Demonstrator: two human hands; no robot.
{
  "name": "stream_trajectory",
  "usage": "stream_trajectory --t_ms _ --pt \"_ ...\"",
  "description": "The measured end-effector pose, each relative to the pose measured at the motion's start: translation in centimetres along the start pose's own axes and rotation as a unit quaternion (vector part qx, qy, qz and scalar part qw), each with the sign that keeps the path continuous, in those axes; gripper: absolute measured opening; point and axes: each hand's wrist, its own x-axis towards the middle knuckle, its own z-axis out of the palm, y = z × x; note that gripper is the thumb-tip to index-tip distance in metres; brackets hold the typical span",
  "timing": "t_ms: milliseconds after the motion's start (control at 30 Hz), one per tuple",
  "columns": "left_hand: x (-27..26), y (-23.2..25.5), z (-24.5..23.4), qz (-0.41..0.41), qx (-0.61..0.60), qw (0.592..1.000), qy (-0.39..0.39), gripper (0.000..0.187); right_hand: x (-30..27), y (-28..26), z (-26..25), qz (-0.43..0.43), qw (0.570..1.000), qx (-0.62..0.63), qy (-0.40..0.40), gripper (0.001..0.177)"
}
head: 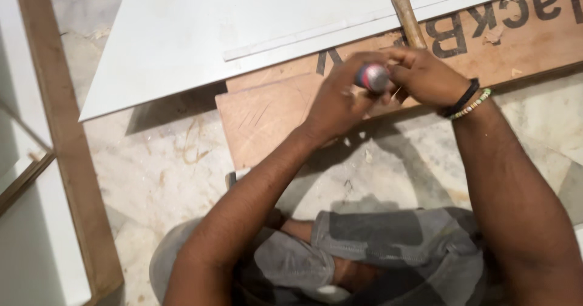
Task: The person is assembling a piece of furniture by hammering a metal punch into a wooden board to create a hole. They use a hammer and a metal punch to drive the punch into the wood, then remove the punch and inspect the board.
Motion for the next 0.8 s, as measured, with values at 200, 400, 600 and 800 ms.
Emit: stream_trajectory --t_ms 200,400,600,800 --pt "3.2 -3.6 -2.3 -0.063 -0.336 0.923 0.175 0.028 13.0 7.8 -2.7 -0.046 0.896 -0.336 0.287 0.050" --pt "4.4 -4.2 -2.8 -0.059 -0.411 0.886 0.206 0.028 19.0 12.1 -4.6 -0.021 0.853 -0.395 0.340 0.045" --pt "4.4 -4.6 -2.8 0.004 -0.253 0.925 0.282 0.036 9.8 8.8 -4.7 0.039 0.963 0.152 0.220 0.017" --pt "8.7 -2.6 -2.8 0.002 -0.158 0.966 0.207 0.042 -4.9 7.6 0.2 0.009 0.905 0.401 0.144 0.016"
